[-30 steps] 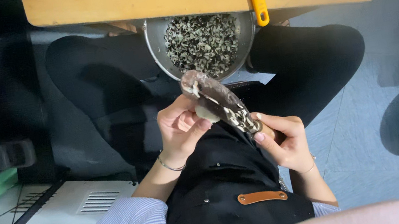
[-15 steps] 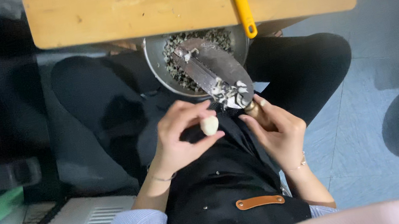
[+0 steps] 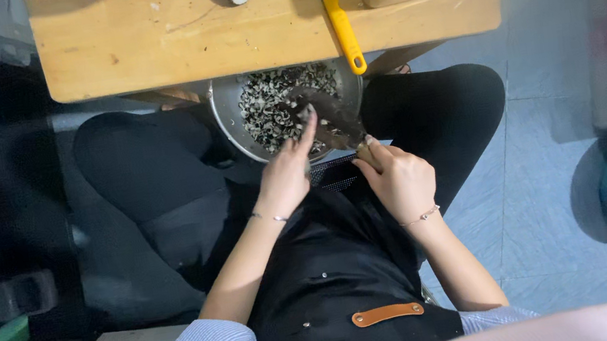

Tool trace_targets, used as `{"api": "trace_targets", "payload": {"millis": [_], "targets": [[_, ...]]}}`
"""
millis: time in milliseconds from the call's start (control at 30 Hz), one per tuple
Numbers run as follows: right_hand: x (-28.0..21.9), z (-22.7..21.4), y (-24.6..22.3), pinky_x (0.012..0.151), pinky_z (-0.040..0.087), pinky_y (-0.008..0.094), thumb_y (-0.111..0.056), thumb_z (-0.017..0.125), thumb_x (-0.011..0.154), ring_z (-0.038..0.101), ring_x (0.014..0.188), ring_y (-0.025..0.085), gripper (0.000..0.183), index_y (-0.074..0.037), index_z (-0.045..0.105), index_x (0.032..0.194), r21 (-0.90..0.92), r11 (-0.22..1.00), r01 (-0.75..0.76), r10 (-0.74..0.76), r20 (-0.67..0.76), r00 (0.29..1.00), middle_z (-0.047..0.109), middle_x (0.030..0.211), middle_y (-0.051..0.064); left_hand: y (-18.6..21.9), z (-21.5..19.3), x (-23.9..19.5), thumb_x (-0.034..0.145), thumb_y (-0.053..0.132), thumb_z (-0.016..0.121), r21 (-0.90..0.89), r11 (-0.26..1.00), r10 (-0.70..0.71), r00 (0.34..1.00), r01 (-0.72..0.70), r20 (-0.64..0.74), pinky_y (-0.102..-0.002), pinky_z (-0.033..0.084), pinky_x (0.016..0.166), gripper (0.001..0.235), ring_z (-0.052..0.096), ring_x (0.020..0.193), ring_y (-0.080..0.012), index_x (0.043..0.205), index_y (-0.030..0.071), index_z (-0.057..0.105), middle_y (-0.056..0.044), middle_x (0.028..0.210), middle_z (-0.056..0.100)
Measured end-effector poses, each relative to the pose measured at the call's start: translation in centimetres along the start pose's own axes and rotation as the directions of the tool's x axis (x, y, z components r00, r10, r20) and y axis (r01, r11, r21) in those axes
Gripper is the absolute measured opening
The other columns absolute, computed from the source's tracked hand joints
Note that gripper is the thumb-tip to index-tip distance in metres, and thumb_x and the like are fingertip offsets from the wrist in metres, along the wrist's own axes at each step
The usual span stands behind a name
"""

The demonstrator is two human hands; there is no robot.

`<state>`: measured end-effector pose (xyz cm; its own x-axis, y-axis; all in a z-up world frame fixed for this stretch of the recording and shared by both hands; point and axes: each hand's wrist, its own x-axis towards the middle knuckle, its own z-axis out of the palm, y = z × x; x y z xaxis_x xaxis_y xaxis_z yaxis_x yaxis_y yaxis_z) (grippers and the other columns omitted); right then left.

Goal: The person sits cross-legged on the floor and peels small white round vegetables using a small knife and a curved peeler. The person scrapes the peeled skins into a metal bowl placed between their legs.

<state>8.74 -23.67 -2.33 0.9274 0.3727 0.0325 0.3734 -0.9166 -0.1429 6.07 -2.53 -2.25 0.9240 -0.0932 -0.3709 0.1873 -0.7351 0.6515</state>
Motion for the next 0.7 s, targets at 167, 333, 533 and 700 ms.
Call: {"api": "trace_targets", "payload": {"millis": [167,333,533,700], "targets": [[0.0,-0.1,0.7,0.064,0.06,0.032,-0.05,0.078,0.084,0.075,0.077,0.02,0.04,-0.024,0.077,0.114,-0.065,0.996,-0.066,0.071,0.075,0.995,0.077,0.09,0.0,-2.4,0.9,1.4,0.075,-0.018,0.07,-0.07,0.996,-0.057,0.997,0.053,-0.05,-0.046,0.06,0.077,0.11,0.071,0.095,-0.0421,0.162,0.008,0.009,-0.037,0.115,0.063],[-0.1,1.0,1.0,0.061,0.06,0.036,-0.05,0.077,0.081,0.075,0.074,0.022,0.043,-0.027,0.075,0.118,-0.12,0.992,-0.046,0.057,0.088,0.994,0.077,0.089,0.0,-1.0,0.6,1.2,0.073,-0.017,0.073,-0.079,0.995,0.065,0.998,-0.066,-0.023,-0.045,0.059,0.082,0.115,0.069,0.099,-0.0397,0.163,0.013,0.008,-0.034,0.116,0.063],[1.1,1.4,1.5,0.061,0.061,0.045,-0.046,0.068,0.085,0.075,0.068,0.028,0.034,-0.031,0.071,0.116,-0.137,0.989,-0.064,0.082,0.133,0.988,0.074,0.078,0.003,-4.1,2.8,5.7,0.079,-0.016,0.066,-0.022,0.999,-0.036,0.999,0.037,0.013,-0.052,0.053,0.097,0.106,0.06,0.121,-0.0471,0.163,0.012,0.008,-0.037,0.127,0.057],[1.9,3.7,3.3,0.061,0.057,0.047,-0.054,0.063,0.085,0.072,0.076,0.032,0.038,-0.036,0.066,0.119,-0.029,0.978,-0.208,0.206,0.313,0.927,0.075,0.083,0.004,-6.3,4.1,6.0,0.073,-0.008,0.075,0.067,0.988,-0.14,0.99,0.14,-0.004,-0.036,0.052,0.061,0.118,0.064,0.075,-0.0285,0.164,0.018,0.003,-0.017,0.093,0.061]]}}
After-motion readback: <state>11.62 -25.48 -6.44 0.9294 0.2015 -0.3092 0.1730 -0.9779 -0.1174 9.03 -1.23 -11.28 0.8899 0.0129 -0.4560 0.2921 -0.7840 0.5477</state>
